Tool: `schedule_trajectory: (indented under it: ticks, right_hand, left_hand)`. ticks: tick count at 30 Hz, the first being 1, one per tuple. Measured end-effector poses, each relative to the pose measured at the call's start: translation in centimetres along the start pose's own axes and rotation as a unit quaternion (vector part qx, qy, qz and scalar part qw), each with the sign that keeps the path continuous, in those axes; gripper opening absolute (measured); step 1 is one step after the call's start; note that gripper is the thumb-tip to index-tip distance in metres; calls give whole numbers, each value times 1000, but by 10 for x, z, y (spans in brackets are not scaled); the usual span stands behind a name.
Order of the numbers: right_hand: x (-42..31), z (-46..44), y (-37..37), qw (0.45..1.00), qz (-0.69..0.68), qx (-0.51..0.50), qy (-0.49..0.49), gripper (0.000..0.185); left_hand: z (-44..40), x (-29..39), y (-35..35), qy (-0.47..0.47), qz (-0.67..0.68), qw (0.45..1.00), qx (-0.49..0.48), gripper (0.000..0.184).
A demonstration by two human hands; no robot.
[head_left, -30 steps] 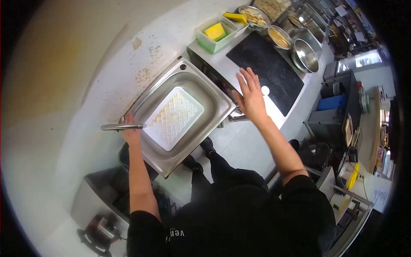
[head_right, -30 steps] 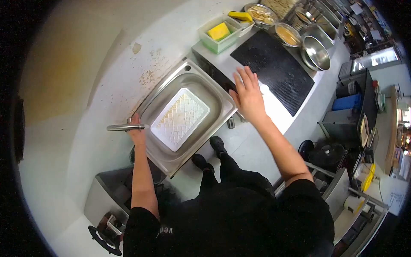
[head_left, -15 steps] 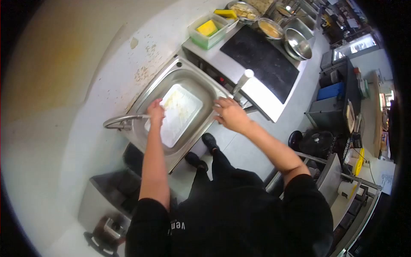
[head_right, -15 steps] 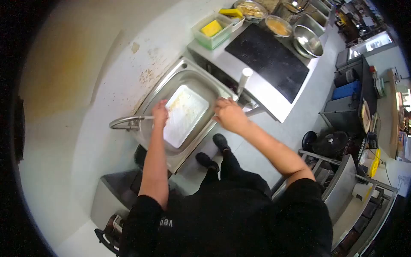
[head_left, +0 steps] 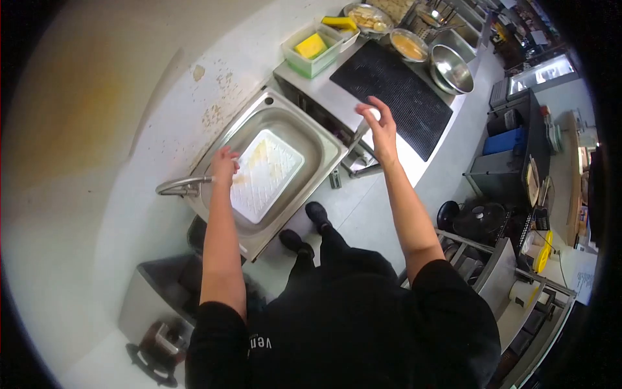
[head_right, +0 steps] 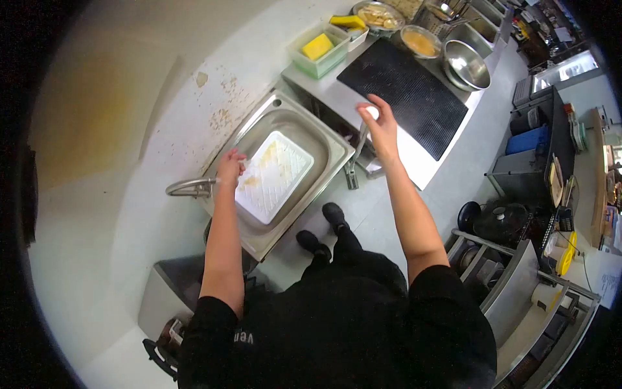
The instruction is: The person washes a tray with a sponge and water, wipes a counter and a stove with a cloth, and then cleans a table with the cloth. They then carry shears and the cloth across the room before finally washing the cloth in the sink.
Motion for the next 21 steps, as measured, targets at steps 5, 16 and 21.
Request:
schedule_trajectory:
  ticks: [5, 16, 21]
  right_hand:
    - [9, 14, 33, 994, 86, 50, -42, 34]
    - [-20, 18, 79, 989, -80, -109, -63, 29]
    - [-11, 24, 76, 988, -72, -83, -107, 23]
  left_hand:
    - [16, 9, -7, 106, -87, 988, -69, 36]
    - [1, -41, 9, 76, -16, 997, 14, 24]
    - [8, -11, 0, 111, -146, 983, -14, 39]
Point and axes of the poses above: each hand's wrist, its own z-axis away from the middle knuckle, its own y-axis out of the back of the hand, x = y × z, the point moved 3 cm from there along -z, towards the middle knuckle, and after that the axes turned 3 degrees about y, right-handed, at the moved point
